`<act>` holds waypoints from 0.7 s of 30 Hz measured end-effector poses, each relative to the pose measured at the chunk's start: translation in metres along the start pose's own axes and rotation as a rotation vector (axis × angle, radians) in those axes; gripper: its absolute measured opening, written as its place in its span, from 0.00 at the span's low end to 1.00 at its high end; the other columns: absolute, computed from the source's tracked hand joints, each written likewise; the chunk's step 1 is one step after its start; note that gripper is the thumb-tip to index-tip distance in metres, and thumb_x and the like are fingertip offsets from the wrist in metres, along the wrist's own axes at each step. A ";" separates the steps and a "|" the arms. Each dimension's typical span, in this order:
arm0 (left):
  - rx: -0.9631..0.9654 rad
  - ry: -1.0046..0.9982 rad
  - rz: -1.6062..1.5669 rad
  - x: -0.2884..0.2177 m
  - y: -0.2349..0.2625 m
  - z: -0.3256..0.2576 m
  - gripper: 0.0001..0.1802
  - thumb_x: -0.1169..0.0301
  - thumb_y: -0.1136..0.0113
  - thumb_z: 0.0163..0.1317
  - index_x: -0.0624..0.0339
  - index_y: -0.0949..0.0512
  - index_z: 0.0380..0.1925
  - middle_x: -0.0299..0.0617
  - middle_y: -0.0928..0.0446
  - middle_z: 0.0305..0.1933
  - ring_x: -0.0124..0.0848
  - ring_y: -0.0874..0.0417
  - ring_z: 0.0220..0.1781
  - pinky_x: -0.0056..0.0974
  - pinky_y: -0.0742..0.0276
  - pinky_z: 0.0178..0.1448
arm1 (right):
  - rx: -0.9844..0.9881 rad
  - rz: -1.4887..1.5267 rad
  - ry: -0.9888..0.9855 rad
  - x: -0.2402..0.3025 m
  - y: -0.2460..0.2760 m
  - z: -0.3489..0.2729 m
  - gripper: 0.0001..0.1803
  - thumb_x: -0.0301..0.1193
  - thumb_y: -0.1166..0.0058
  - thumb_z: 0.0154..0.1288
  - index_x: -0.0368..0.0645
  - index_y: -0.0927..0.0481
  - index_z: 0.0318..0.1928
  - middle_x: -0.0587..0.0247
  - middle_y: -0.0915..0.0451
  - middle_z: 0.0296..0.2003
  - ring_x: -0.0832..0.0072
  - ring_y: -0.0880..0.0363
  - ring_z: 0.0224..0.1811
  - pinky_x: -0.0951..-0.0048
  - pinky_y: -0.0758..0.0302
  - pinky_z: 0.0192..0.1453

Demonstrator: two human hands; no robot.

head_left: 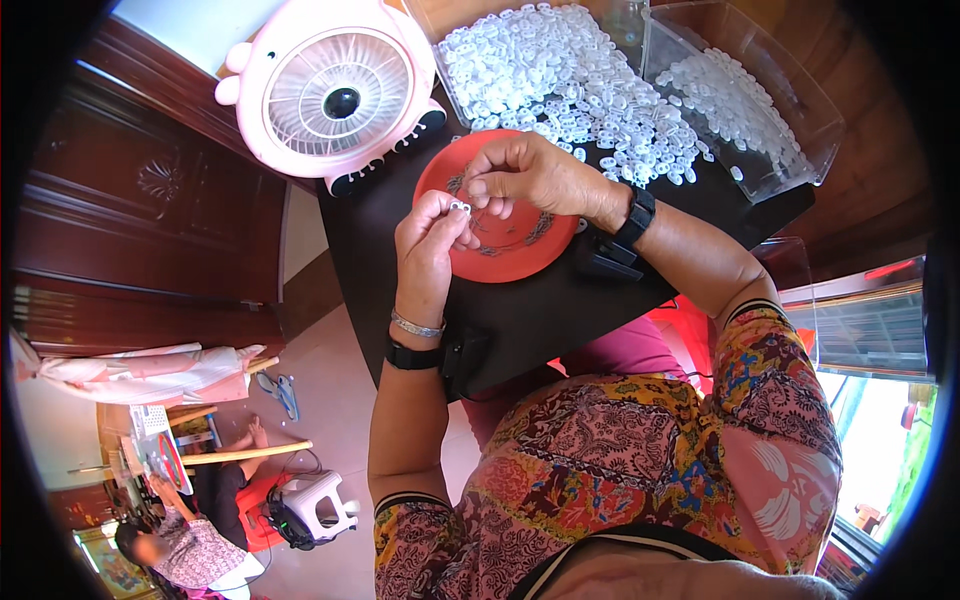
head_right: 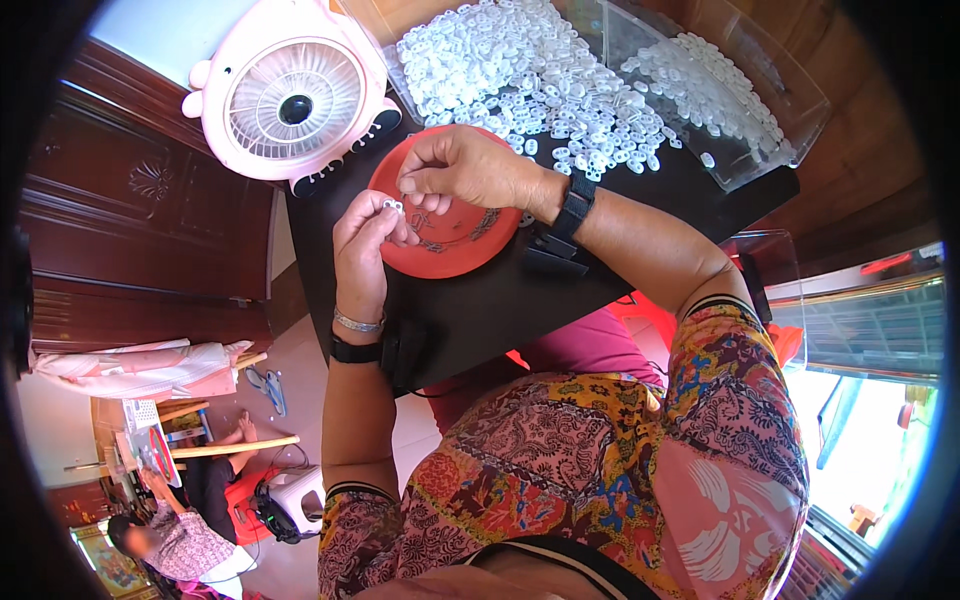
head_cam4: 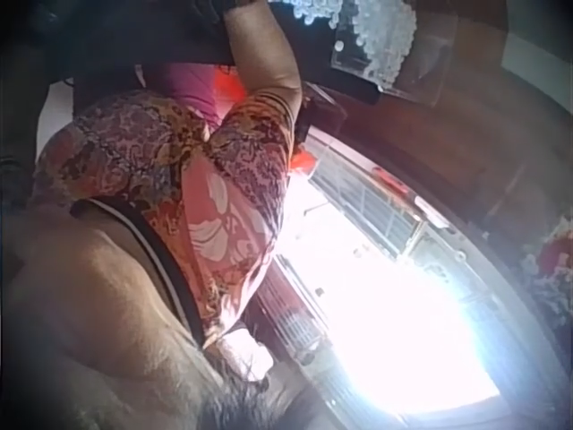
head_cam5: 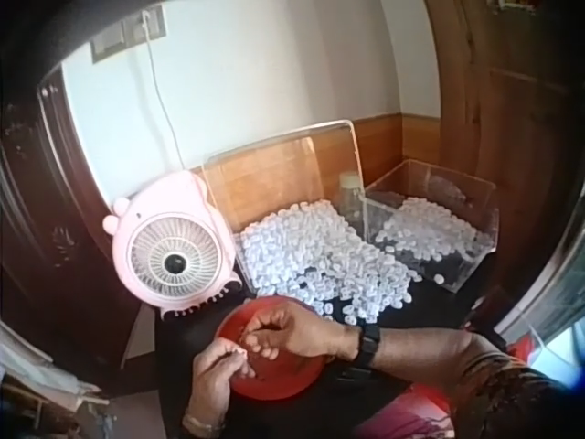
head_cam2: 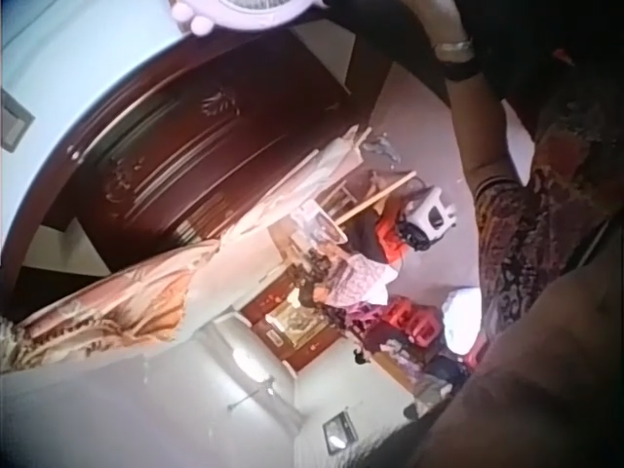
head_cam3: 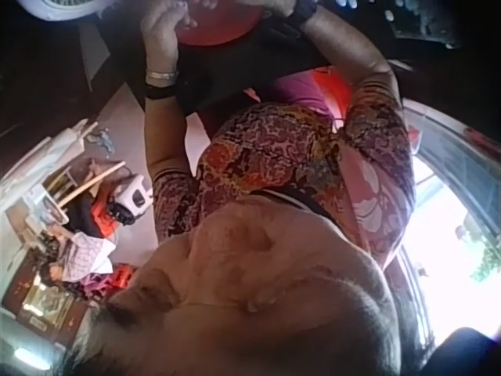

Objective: Sorting and inspecting small white plastic hardware clips into a red plate and clear bins.

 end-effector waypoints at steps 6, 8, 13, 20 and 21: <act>0.009 -0.035 0.048 0.001 -0.002 0.001 0.07 0.71 0.49 0.63 0.63 0.28 0.28 0.34 0.30 0.23 0.21 0.29 0.24 0.27 0.30 0.32 | 0.010 -0.037 0.022 -0.001 -0.005 -0.001 0.11 0.34 0.46 0.68 0.38 0.20 0.36 0.72 0.22 0.28 0.87 0.25 0.30 0.83 0.27 0.35; 0.010 -0.036 0.060 0.001 -0.001 0.001 0.07 0.71 0.49 0.63 0.63 0.28 0.28 0.34 0.30 0.23 0.21 0.29 0.24 0.27 0.30 0.32 | 0.033 -0.054 0.035 0.001 -0.007 -0.001 0.11 0.34 0.46 0.68 0.39 0.20 0.36 0.72 0.22 0.28 0.87 0.26 0.30 0.83 0.27 0.35; 0.009 -0.040 0.137 -0.001 -0.003 0.000 0.08 0.71 0.49 0.63 0.64 0.29 0.27 0.35 0.29 0.23 0.20 0.30 0.23 0.27 0.30 0.30 | 0.031 -0.154 0.095 0.004 -0.007 -0.004 0.10 0.33 0.48 0.69 0.39 0.21 0.36 0.72 0.23 0.27 0.86 0.26 0.30 0.82 0.28 0.35; -0.004 -0.040 0.199 0.001 -0.005 -0.001 0.07 0.72 0.49 0.62 0.63 0.29 0.27 0.34 0.30 0.22 0.21 0.30 0.24 0.28 0.32 0.31 | 0.033 -0.227 0.106 0.006 -0.008 -0.004 0.09 0.32 0.48 0.69 0.39 0.22 0.36 0.72 0.23 0.28 0.85 0.26 0.31 0.81 0.28 0.36; -0.009 -0.071 0.195 0.000 -0.004 -0.001 0.07 0.73 0.49 0.62 0.64 0.30 0.26 0.35 0.29 0.23 0.21 0.30 0.23 0.28 0.30 0.29 | 0.016 -0.196 0.106 0.006 -0.007 -0.004 0.09 0.32 0.49 0.69 0.39 0.22 0.36 0.72 0.23 0.28 0.85 0.26 0.31 0.81 0.28 0.36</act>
Point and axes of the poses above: each hand's wrist, its own z-axis towards the middle knuckle, its own y-axis out of the back of the hand, x = y × z, the point moved 6 cm from there along z, towards the middle knuckle
